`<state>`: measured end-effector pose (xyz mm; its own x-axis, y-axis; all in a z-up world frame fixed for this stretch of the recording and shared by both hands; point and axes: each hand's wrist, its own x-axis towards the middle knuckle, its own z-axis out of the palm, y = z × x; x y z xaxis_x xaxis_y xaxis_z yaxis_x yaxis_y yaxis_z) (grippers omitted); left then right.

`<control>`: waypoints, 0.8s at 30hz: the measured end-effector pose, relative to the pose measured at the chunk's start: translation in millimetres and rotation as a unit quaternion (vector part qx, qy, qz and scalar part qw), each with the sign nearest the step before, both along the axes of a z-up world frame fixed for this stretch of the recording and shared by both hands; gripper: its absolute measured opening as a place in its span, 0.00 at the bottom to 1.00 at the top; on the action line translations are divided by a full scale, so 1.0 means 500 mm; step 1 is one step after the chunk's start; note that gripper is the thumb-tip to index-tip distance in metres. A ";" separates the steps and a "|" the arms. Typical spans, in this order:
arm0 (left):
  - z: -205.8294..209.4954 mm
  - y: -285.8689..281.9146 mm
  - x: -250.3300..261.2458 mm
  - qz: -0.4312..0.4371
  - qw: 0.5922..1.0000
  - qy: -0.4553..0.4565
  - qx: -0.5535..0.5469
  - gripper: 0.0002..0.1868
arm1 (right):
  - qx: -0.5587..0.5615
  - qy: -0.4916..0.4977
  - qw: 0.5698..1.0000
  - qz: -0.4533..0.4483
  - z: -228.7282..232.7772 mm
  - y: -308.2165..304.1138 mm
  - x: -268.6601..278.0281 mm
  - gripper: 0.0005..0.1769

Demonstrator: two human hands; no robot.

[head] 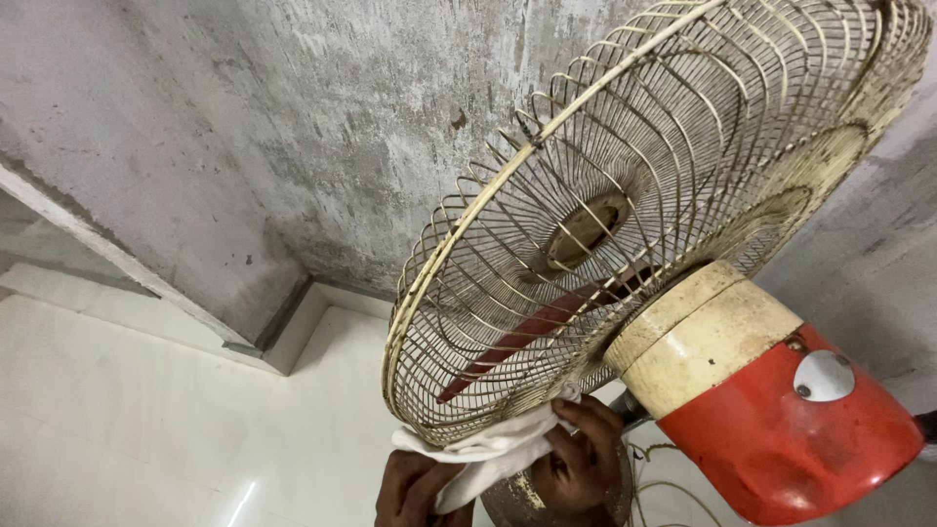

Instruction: The person wipes the metal cage, motor housing, and stand of a standing fan using a white cloth. They systematically clean the front and back of the cage, the red and cream-colored motor housing, and the black stand pole, moving around the fan to reach different sections.

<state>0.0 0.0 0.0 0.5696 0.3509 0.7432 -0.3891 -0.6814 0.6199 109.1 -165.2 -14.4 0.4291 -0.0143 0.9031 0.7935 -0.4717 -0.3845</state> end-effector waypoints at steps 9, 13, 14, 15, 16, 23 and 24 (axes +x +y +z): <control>-0.018 0.047 -0.002 0.087 0.992 0.054 -0.077 0.19 | -0.021 -0.015 0.997 0.078 0.044 0.063 -0.068 0.19; -0.008 0.009 0.012 0.068 0.990 0.075 -0.094 0.17 | 0.000 0.009 0.998 0.064 0.025 0.036 -0.055 0.20; -0.003 -0.002 0.018 0.062 0.990 0.076 -0.097 0.16 | -0.003 0.032 0.998 0.046 0.025 0.022 -0.050 0.20; 0.005 -0.012 0.022 0.058 0.990 0.076 -0.101 0.15 | -0.007 0.054 0.998 0.029 0.027 0.008 -0.047 0.21; 0.014 -0.021 0.024 0.056 0.994 0.060 -0.077 0.15 | 0.001 0.038 0.999 0.029 0.032 -0.002 -0.038 0.21; 0.052 -0.004 0.019 0.081 0.997 -0.012 -0.010 0.16 | -0.019 -0.022 0.998 0.050 0.098 -0.007 -0.015 0.19; 0.047 0.008 0.011 0.088 0.996 -0.014 -0.009 0.17 | -0.027 -0.038 0.997 0.058 0.102 0.003 -0.016 0.19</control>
